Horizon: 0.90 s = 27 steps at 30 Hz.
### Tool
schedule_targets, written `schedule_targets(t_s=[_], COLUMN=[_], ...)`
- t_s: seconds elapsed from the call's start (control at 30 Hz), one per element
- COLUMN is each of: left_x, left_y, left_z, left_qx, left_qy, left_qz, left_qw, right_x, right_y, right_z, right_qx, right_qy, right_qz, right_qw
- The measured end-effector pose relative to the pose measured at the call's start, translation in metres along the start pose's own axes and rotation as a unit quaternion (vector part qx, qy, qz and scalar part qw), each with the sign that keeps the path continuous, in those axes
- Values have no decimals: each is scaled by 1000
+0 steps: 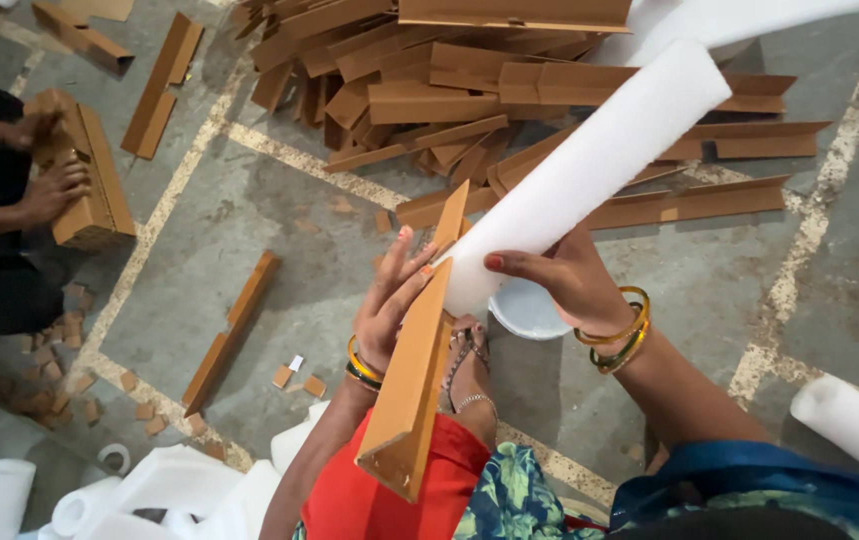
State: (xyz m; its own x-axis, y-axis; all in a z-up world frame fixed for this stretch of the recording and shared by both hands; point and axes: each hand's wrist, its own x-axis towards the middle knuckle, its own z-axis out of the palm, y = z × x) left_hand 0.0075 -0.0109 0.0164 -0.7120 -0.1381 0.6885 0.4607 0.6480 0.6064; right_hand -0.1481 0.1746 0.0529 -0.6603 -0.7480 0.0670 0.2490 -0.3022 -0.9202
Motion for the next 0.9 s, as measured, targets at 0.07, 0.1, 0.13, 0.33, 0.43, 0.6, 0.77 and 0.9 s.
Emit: schedule_targets(t_s=[0.07, 0.1, 0.13, 0.33, 0.43, 0.6, 0.77, 0.9], left_x=[0, 0, 1, 4, 4, 6, 3, 3], left_y=[0, 1, 1, 6, 3, -4, 9, 17], left_z=[-1, -1, -1, -5, -6, -4, 7, 7], left_qx=[5, 7, 24, 74, 71, 30, 78, 131], left_qy=[7, 11, 7, 2, 1, 13, 54, 18], left_qz=[-2, -3, -2, -13, -20, -15, -63, -78], left_qw=[1000, 1000, 1000, 997, 997, 999, 993, 988], right_x=[-1, -2, -3, -16, -28, -41, -46, -24], right_y=[0, -1, -1, -13, -23, -42, -60, -54], right_z=[2, 4, 5, 21, 27, 39, 54, 53], right_qx=[21, 32, 26, 32, 41, 16, 45, -10], right_qy=[-3, -4, -5, -3, 1, -66, -89, -121], right_qz=[12, 17, 17, 23, 22, -54, -84, -181], right_qw=[1000, 999, 999, 999, 999, 996, 991, 976])
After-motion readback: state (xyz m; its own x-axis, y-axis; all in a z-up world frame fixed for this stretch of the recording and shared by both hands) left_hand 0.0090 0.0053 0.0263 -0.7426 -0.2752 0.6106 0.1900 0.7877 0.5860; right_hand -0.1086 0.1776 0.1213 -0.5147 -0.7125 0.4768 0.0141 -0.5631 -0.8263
